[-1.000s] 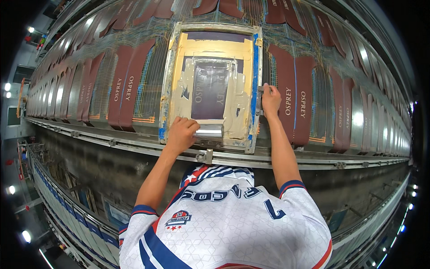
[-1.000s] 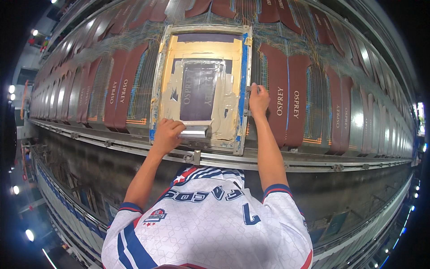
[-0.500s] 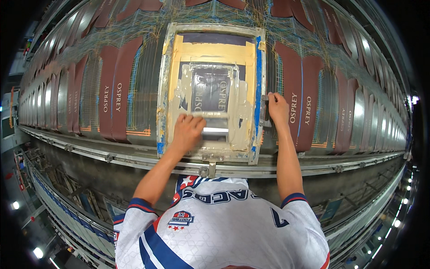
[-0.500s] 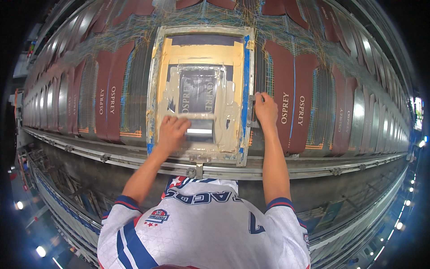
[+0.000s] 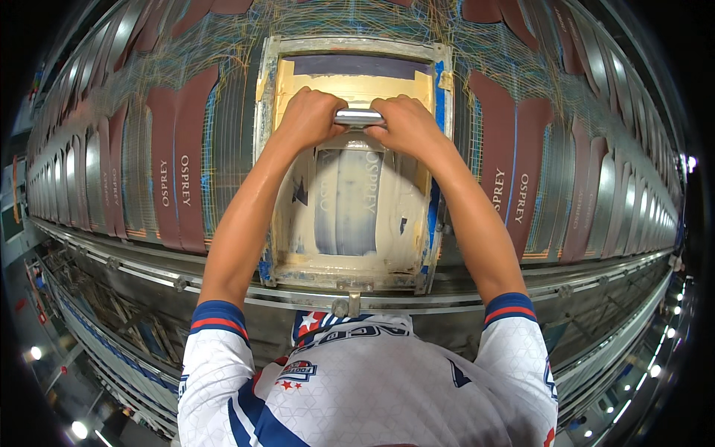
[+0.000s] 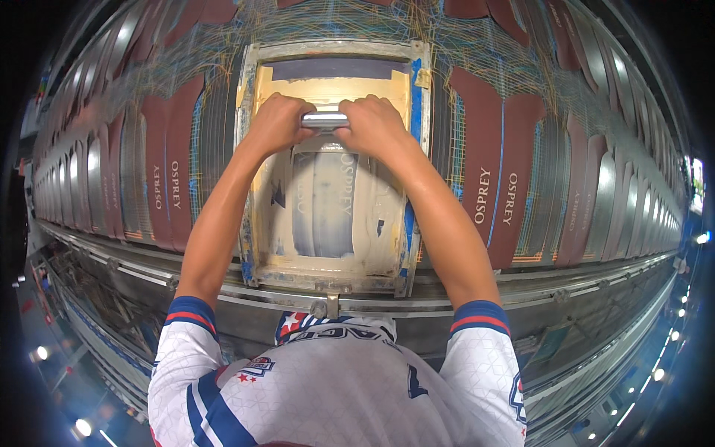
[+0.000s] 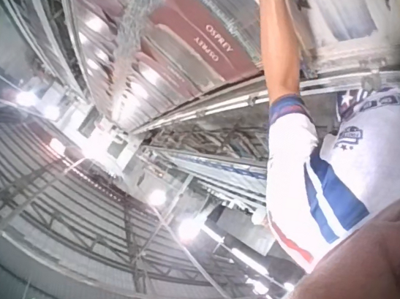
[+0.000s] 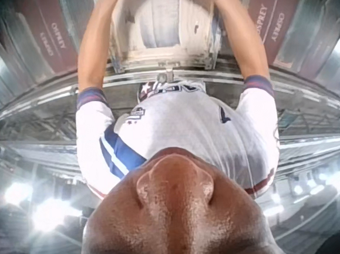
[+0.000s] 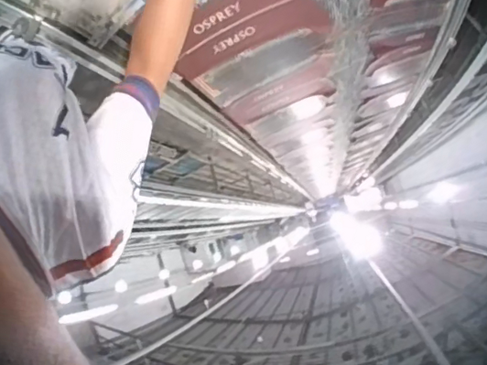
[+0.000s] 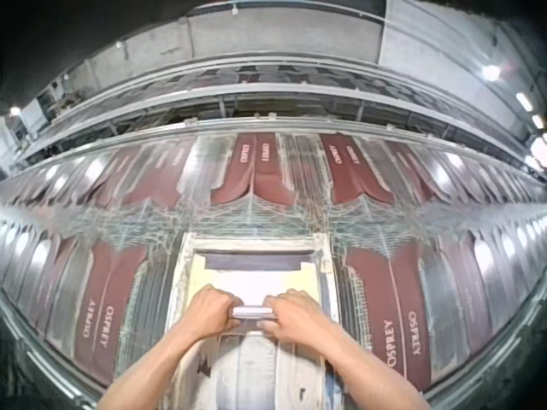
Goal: The person repeatedly places a screen-printing frame over a jersey on a conveyor, uses a squeegee to pull ink across the screen, and then lifts the frame to reveal the printed logo. This cycle is performed multiple times on successive jerseys moving along the conveyor.
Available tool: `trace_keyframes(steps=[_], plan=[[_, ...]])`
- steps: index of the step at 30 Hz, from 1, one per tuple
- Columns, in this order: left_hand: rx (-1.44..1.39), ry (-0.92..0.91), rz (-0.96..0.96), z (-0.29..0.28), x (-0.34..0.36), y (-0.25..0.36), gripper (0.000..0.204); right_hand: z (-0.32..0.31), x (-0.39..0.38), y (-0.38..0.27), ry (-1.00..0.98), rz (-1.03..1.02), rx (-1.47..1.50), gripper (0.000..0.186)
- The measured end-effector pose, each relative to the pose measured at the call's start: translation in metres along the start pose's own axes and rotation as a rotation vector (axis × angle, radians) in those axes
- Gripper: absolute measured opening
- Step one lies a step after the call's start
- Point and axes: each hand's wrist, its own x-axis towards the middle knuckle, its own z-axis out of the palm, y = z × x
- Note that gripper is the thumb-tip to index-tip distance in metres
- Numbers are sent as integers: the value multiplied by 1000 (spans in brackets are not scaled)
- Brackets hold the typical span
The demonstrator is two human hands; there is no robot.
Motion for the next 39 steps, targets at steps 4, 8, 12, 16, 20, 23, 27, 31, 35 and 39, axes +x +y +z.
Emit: trace_keyframes(steps=[4, 8, 12, 16, 20, 23, 27, 31, 35, 39], plan=[[-20, 82, 32, 17, -10, -3, 20, 27, 0, 8, 170, -54, 109, 15], [-71, 130, 81, 36, -79, 20, 18, 58, -56, -23, 182, -89, 51, 12], [-134, 49, 63, 55, -183, 73, 30, 90, -160, -79, 69, -91, 95, 28], [-128, 20, 34, 55, -202, 90, 32, 91, -179, -87, 50, -89, 98, 29], [-2, 93, 76, 36, -132, 53, 27, 57, -110, -54, 117, -119, 46, 22], [22, 117, 51, 18, -55, 22, 22, 34, -41, -13, 122, -74, 66, 19], [29, 56, 45, 8, -5, -7, 26, 18, 8, 9, 65, -24, 99, 19], [-9, 74, 47, 12, -5, -10, 26, 24, 8, 8, 64, 29, 104, 19], [-16, 74, 32, 15, -32, 7, 25, 38, -18, -2, 114, -20, 141, 18], [-77, 98, 81, 47, -131, 43, 30, 80, -106, -44, 160, -133, 143, 23]])
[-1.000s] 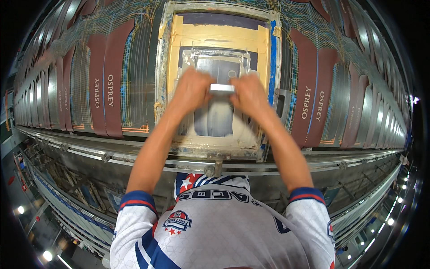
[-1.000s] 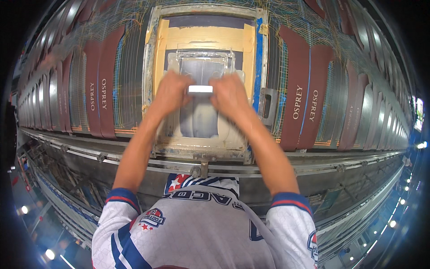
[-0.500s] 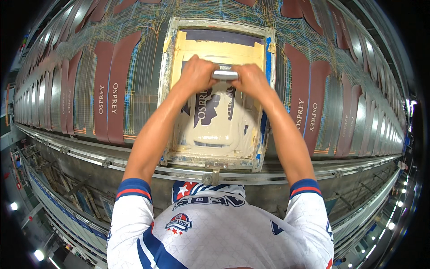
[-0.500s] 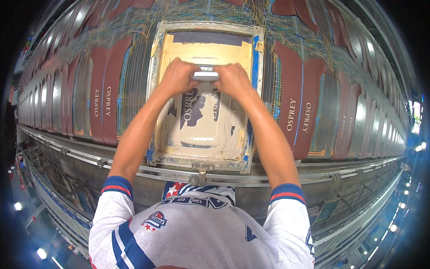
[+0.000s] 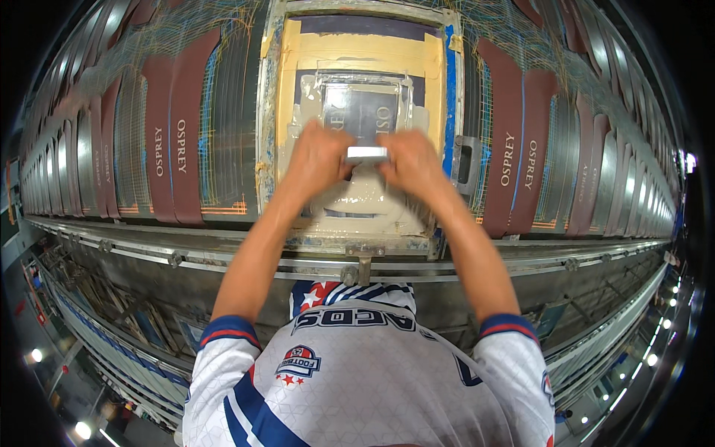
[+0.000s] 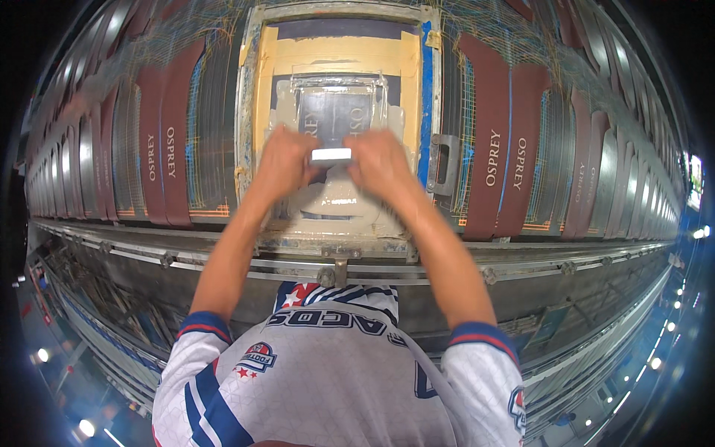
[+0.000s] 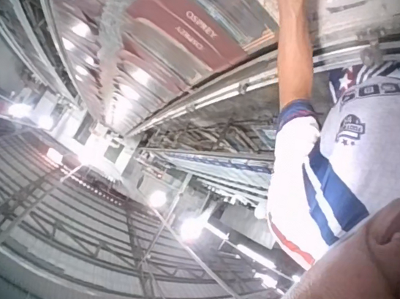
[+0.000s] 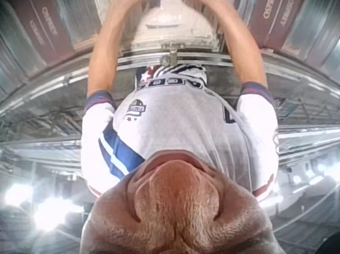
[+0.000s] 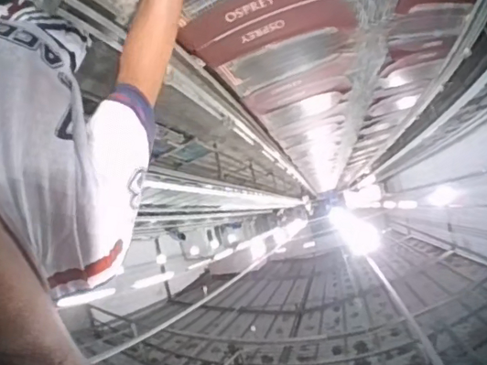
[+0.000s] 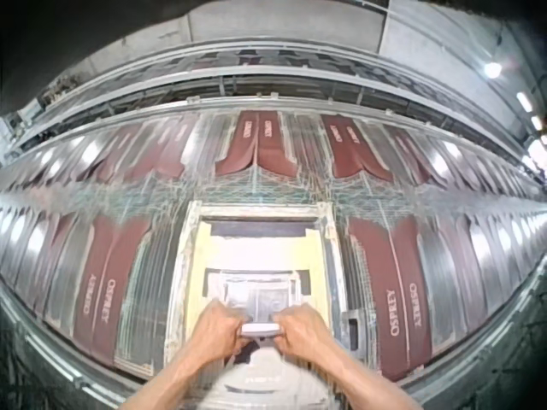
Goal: The person repeatedly places a screen-printing frame over a jersey on a conveyor, uses a squeegee to pull ink across the screen, and then lifts the frame to reveal the printed logo. This cycle is performed multiple times on successive jerseys moving along the conveyor.
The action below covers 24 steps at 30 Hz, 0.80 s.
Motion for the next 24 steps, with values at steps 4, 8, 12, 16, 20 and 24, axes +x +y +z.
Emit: trace_keyframes(steps=[4, 8, 12, 16, 20, 24], plan=[[-32, -37, -43, 4, -74, 49, 26, 14, -68, -58, -78, 46, 21, 24], [-9, -61, -32, -3, -64, 44, 25, 6, -59, -50, -109, 51, 18, 19], [80, 34, 2, -19, 11, 6, 18, -26, 19, -5, -12, -53, 2, 18], [141, 49, 10, -33, 95, -41, 16, -45, 98, 47, -46, 20, -39, 20], [102, -4, -36, -40, 127, -61, 20, -44, 128, 69, -71, 84, -32, 19], [93, 10, -6, -32, 126, -70, 20, -38, 129, 66, -79, 161, 21, 19]])
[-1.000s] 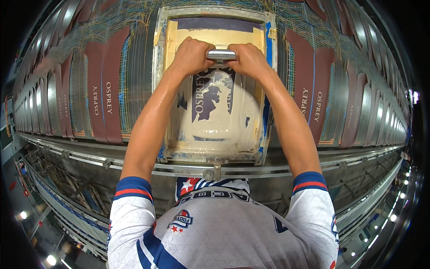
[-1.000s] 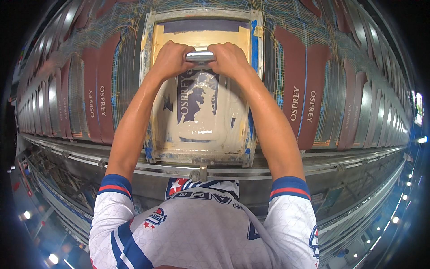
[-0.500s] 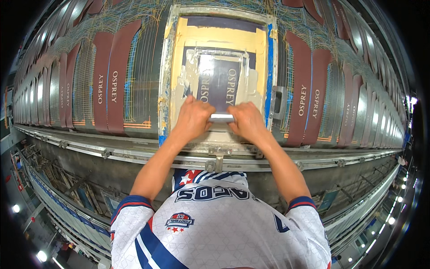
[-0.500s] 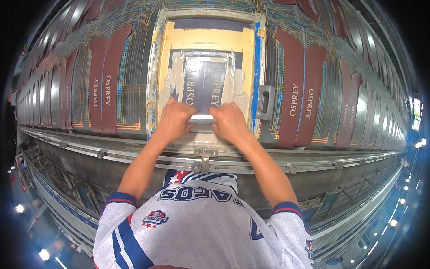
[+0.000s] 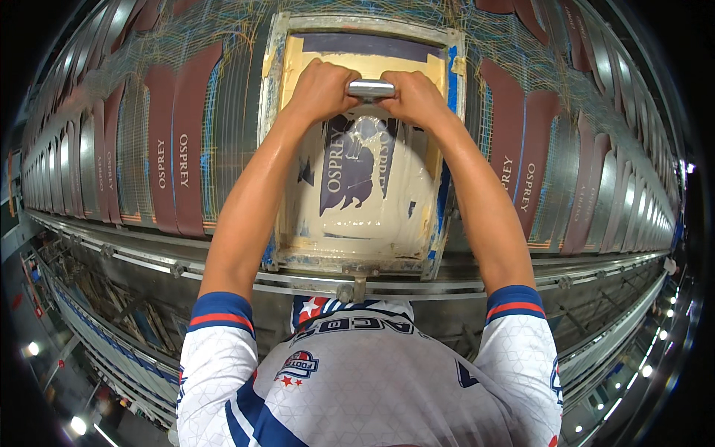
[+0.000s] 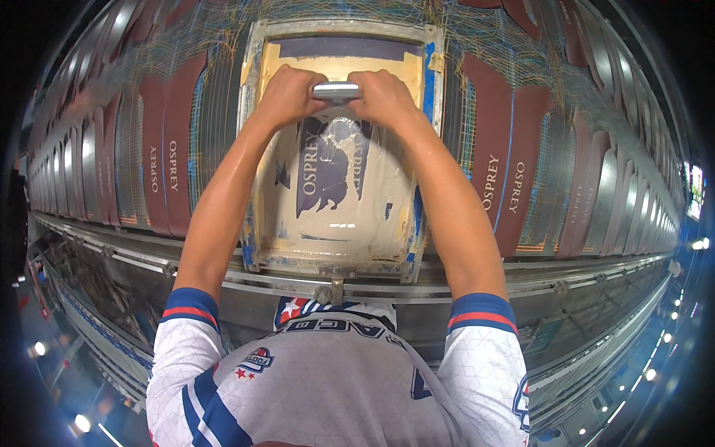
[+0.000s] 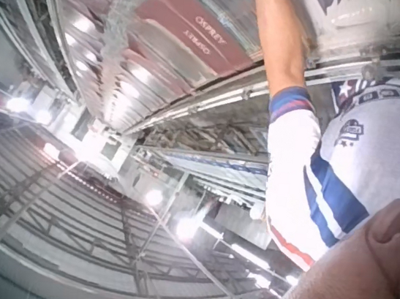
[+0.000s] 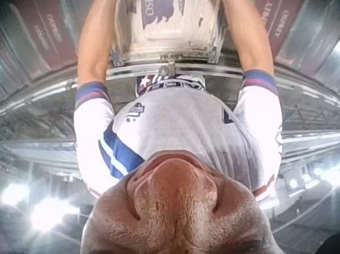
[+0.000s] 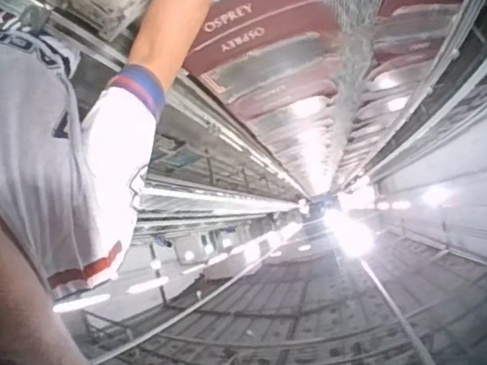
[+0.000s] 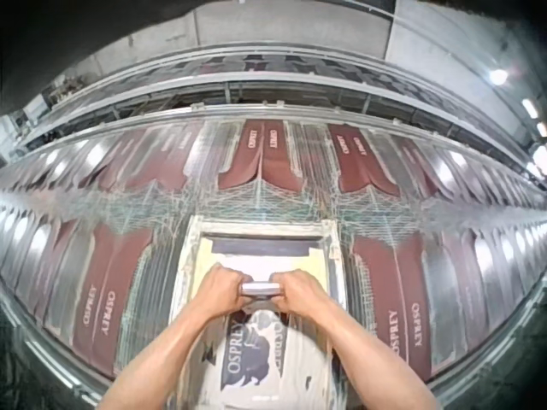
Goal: The person repeatedly places a screen-printing frame over a jersey on a conveyor, uses a squeegee to pull ink across the screen, and then lifts the frame to reveal the printed logo. This cycle is performed multiple times on successive jerseys moving along the conveyor.
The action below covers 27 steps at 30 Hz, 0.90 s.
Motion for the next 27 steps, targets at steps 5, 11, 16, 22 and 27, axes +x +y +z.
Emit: trace_keyframes(steps=[5, 11, 16, 22, 27], plan=[[42, 84, -1, 13, -26, 10, 20, 7, -26, -17, 62, -75, -47, 19], [-51, 22, 7, 34, -167, 89, 15, 70, -170, -64, 148, -173, -8, 25], [34, 70, 30, 31, -218, 122, 26, 62, -217, -102, -22, -116, -1, 34], [55, 114, 1, 31, -218, 127, 27, 18, -191, -12, 667, 146, -104, 36], [49, 105, 32, 26, -233, 146, 28, 45, -187, 78, 672, 660, 50, 34]])
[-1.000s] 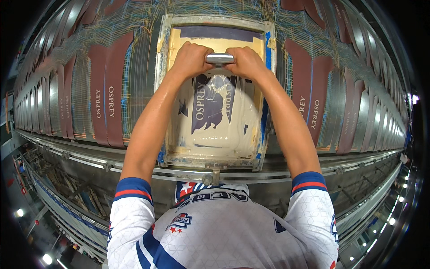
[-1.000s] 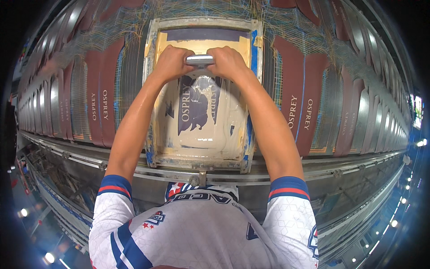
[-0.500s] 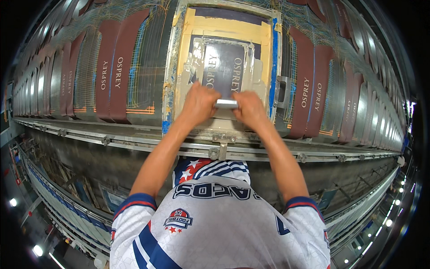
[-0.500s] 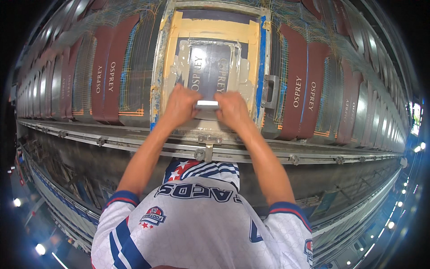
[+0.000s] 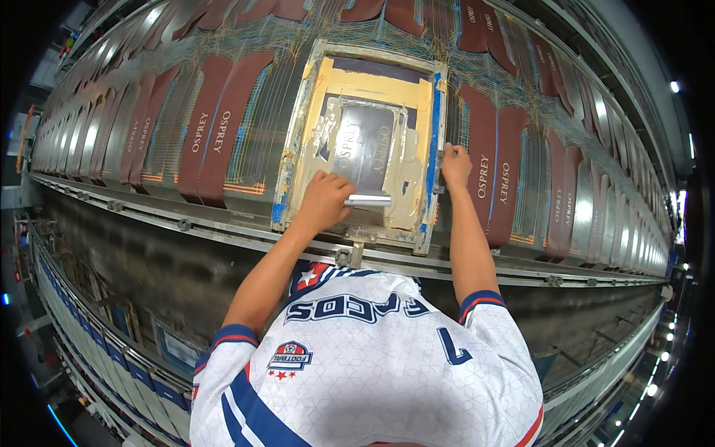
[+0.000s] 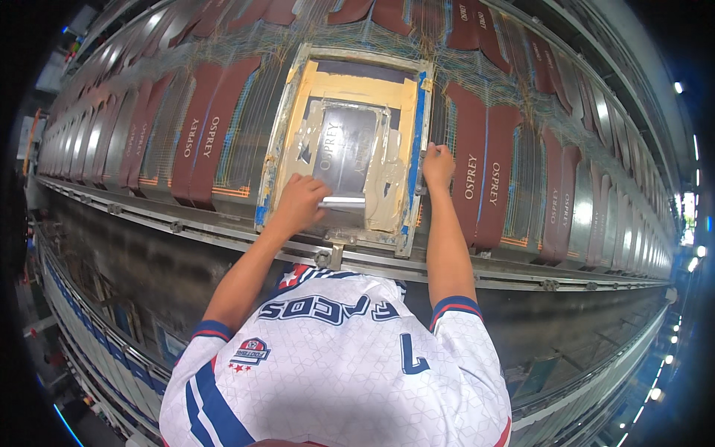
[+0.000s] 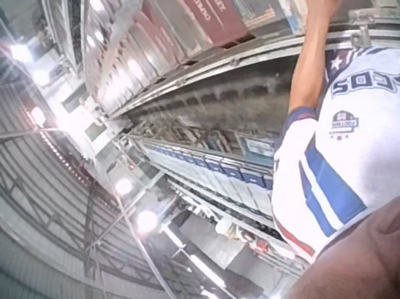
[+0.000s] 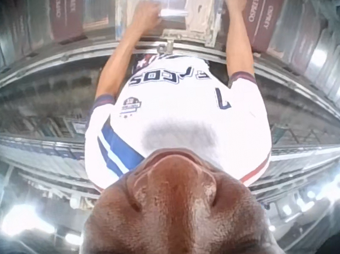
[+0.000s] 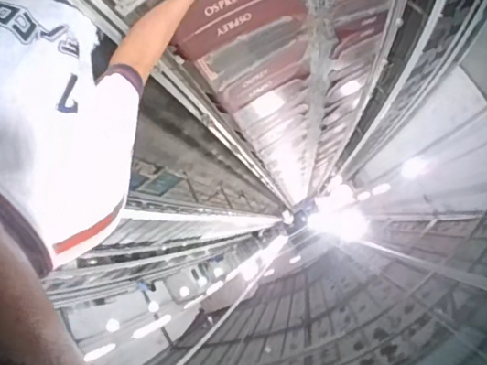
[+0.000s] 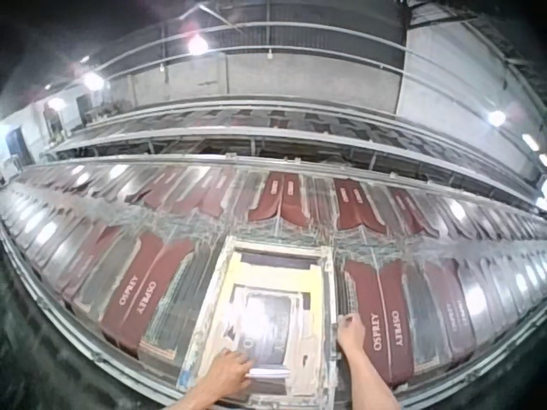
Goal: The person repeatedly places a screen-printing frame over a jersey on a conveyor, uses a squeegee to pull ink across the screen, and then lifts the frame to reveal the printed logo. This cycle is performed multiple times on successive jerseys moving along the conveyor.
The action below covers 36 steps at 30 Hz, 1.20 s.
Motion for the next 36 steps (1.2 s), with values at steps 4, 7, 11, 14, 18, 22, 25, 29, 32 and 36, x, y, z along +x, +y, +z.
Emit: trace_keyframes(steps=[4, 7, 11, 14, 18, 22, 25, 29, 32, 36], plan=[[25, 37, 35, -3, -39, 20, 40, 4, -9, -16, 17, 52, 106, 38], [41, 28, 43, 5, -58, 27, 45, -6, -14, -24, 30, 71, 126, 36], [95, 71, 71, 16, -59, 23, 48, -9, -15, -16, 92, 19, 189, 29], [91, 99, 62, 19, -44, 14, 48, -15, -19, -27, 90, 60, 205, 30], [150, 182, 106, 22, 19, -26, 37, -20, -21, -33, 93, 77, 210, 29], [119, 200, 159, 11, 111, -81, 33, -20, -18, -30, 103, 58, 222, 29], [16, 142, 155, -10, 155, -101, 29, -25, -21, -38, 68, 101, 212, 28], [1, 122, 130, -12, 180, -112, 25, -24, -18, -35, 108, 42, 235, 26], [8, 146, 112, -3, 166, -110, 28, -22, -16, -37, 106, 39, 244, 27], [-39, 167, 93, 12, 92, -72, 32, -23, -19, -33, 85, 57, 227, 28]])
